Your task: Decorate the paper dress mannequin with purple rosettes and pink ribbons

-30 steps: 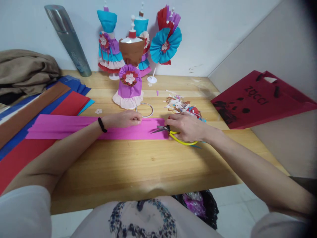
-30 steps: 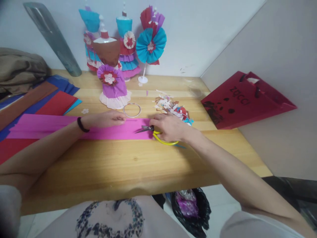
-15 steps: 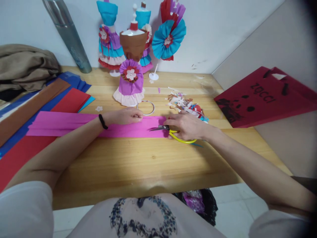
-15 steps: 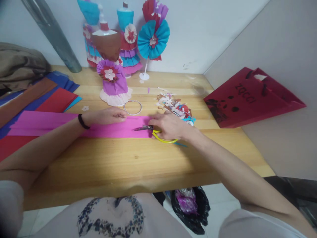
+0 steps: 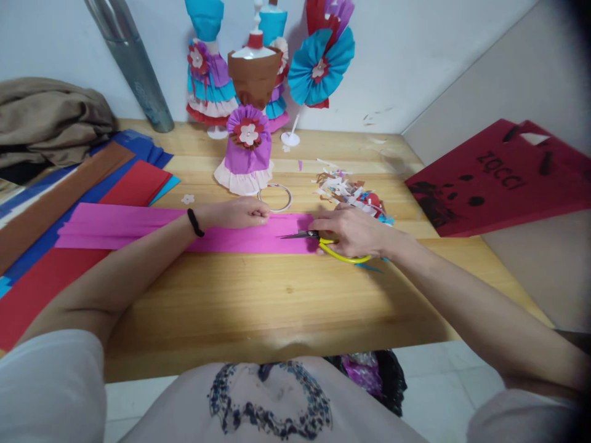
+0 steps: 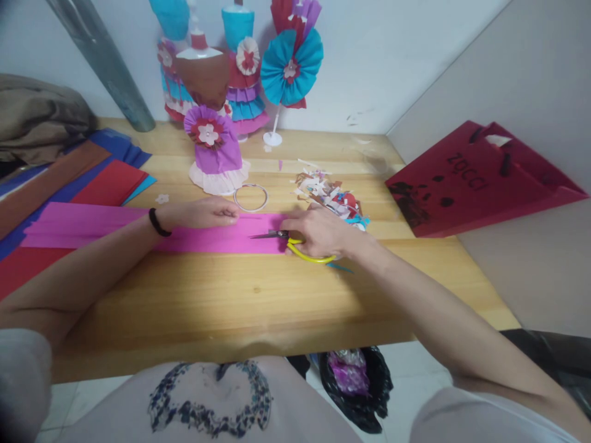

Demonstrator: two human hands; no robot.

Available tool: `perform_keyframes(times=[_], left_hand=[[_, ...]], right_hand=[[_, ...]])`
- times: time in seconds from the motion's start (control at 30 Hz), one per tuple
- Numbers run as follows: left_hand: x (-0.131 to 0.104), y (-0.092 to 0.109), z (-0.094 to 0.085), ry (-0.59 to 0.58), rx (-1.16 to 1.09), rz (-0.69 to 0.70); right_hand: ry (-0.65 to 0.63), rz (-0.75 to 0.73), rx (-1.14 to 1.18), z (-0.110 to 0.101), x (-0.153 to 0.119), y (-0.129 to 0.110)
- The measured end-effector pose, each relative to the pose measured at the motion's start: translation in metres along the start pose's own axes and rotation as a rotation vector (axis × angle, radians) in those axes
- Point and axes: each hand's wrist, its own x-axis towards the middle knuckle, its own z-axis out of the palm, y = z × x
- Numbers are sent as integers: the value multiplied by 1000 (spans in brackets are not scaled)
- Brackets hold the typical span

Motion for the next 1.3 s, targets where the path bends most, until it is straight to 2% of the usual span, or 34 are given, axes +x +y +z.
perform_keyframes(times=[0.43,0.83,1.03,1.3], left_hand=[[-1,-3,1,5,-14,11],[-1,-3,1,-5,-37,9],[1,-6,4,19,-4,25],[1,-7,4,33,-12,57]], right_hand=[[52,-23,26,4,0,2],[54,6,-59,8,-1,5],[53,-31,-50,6,-1,-2],[2,35,-46,3,-1,-10]])
